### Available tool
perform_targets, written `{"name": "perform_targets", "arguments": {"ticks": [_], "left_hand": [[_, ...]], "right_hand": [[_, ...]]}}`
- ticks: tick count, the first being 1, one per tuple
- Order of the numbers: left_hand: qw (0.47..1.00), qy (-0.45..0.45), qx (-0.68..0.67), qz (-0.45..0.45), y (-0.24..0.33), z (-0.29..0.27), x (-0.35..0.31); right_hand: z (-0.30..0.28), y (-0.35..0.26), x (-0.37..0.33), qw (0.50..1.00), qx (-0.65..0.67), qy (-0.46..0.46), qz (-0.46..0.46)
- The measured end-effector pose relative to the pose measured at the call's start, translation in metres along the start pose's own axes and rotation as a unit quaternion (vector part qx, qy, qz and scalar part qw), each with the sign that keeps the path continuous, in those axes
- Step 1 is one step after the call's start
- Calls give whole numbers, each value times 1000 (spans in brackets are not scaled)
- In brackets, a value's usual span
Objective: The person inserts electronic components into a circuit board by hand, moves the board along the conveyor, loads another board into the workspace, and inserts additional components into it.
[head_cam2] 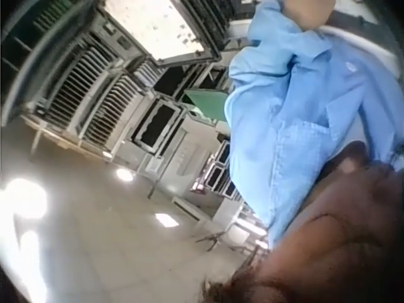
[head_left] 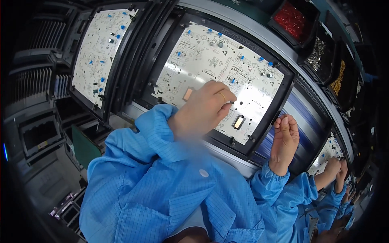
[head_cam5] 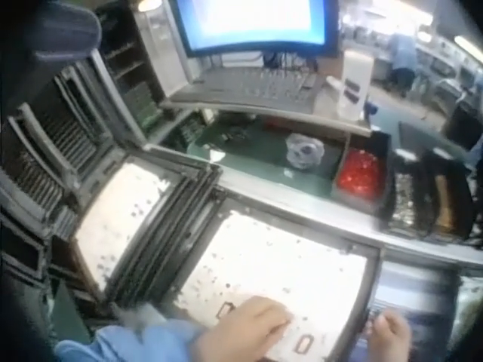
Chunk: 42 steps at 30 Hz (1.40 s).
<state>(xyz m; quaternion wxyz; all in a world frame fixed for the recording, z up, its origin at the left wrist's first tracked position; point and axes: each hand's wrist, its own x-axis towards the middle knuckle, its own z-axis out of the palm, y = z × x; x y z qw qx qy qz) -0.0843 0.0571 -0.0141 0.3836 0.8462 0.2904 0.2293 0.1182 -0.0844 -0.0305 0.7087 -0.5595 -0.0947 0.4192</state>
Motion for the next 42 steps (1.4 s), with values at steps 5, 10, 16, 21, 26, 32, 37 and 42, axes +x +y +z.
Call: {"name": "perform_targets", "arguments": {"ticks": [5,10,16,21,26,32,37,42], "left_hand": [[1000,10,-1,-3,-1,4,1],[1000,5,1,-23,-2,7,3],[999,19,48,1,-3,12,6],[998,11,61,13,-5,14,8],[999,7,36,21,-5,5,9],[976,-130,88,152,-12,-9,23],[965,-164,88,184,-15,-9,26],[959,-172,101,201,-16,-9,38]], "right_hand": [[-5,1,1,999,2,-38,-9],[-6,2,1,999,6,-32,-9],[-3,1,0,1000,14,11,-10],[-6,-2,-1,1000,25,5,-15],[-8,-6,-2,999,31,17,-18],[-11,-7,-3,999,33,16,-37],[-10,-9,-4,998,41,17,-42],[-6,-13,-8,997,57,17,-49]]}}
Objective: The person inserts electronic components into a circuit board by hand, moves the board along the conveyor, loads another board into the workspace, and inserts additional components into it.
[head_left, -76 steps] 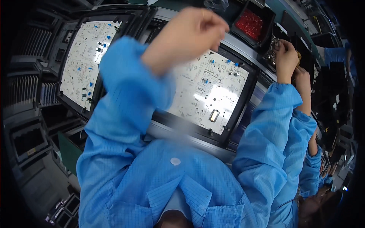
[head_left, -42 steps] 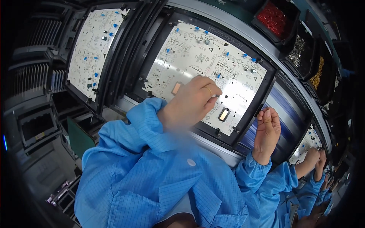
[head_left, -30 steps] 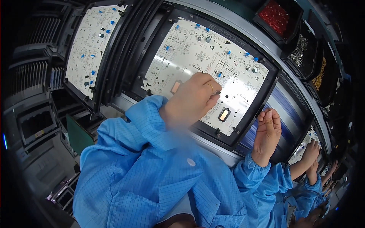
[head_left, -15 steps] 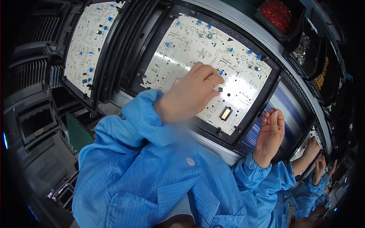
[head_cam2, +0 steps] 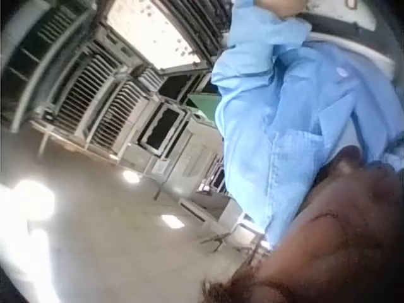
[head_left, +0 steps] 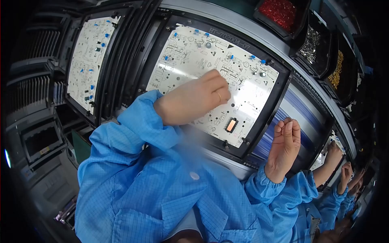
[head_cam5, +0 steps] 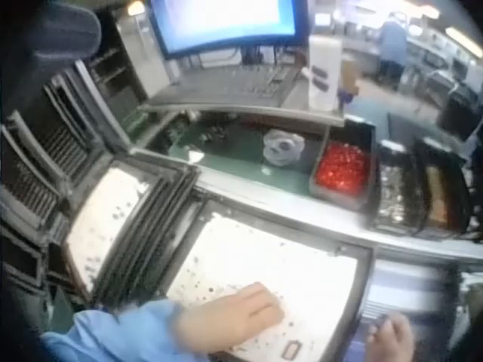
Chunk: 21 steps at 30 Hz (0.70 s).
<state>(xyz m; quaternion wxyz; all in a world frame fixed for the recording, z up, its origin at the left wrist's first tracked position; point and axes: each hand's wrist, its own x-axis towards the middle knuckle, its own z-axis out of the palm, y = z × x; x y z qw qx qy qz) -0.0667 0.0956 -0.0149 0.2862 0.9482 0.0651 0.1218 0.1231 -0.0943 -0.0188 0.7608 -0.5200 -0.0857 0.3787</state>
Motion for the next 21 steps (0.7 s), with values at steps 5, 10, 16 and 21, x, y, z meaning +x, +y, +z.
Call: {"name": "perform_targets", "arguments": {"ticks": [5,10,16,21], "left_hand": [[993,118,-9,-14,-18,-1,47],[994,99,34,-17,-27,11,70],[996,68,45,-48,-24,11,74],[995,63,61,-44,-23,10,79]], "right_hand": [[8,-5,-6,1000,22,3,-10],[7,-11,-11,998,52,-27,-4],[8,-14,-15,998,63,-13,18],[6,-14,-13,996,88,-1,21]]}}
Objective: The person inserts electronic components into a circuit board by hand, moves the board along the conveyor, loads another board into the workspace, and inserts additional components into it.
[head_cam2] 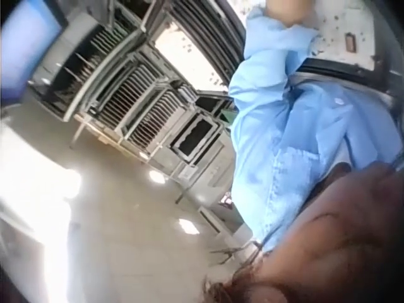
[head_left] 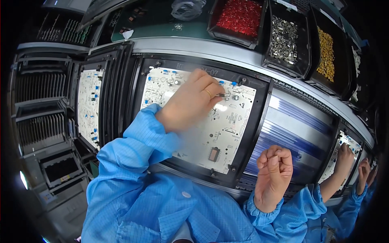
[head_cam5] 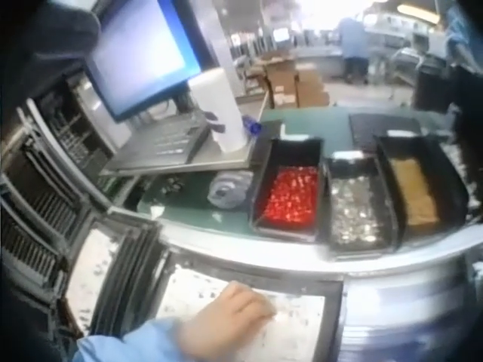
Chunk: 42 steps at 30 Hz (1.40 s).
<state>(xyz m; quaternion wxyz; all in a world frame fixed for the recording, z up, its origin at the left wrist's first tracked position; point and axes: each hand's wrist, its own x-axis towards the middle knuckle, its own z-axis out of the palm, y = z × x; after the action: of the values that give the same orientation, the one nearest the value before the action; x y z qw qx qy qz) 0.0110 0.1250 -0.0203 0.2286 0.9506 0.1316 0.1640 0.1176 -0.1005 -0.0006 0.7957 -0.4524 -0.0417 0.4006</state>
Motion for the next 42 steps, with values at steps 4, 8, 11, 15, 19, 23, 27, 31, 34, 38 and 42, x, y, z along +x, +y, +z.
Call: {"name": "perform_targets", "arguments": {"ticks": [4,8,11,15,19,23,27,31,34,38,42], "left_hand": [[1000,8,3,9,1,-1,2],[1000,19,-7,5,3,2,3],[1000,14,-14,4,4,2,4],[1000,18,-16,7,4,4,3],[1000,12,-23,4,5,4,4],[1000,14,-15,9,1,7,2],[999,9,38,34,-3,11,1],[994,-12,85,69,-7,12,1],[992,-52,76,82,-9,9,1],[992,-39,69,96,-14,15,-1],[993,-13,71,90,-5,13,-2]], "right_hand": [[1,0,0,1000,20,14,5],[0,0,-1,1000,22,12,7],[1,0,-3,1000,21,20,8],[1,1,-3,1000,19,23,9],[-1,2,-3,1000,12,19,7],[2,2,-3,1000,-1,22,8],[1,2,-4,1000,3,19,1],[-1,3,-4,1000,0,18,-1],[-4,1,-3,999,22,-41,16],[-4,3,-4,999,24,-43,14],[-6,6,-4,998,29,-54,10]]}}
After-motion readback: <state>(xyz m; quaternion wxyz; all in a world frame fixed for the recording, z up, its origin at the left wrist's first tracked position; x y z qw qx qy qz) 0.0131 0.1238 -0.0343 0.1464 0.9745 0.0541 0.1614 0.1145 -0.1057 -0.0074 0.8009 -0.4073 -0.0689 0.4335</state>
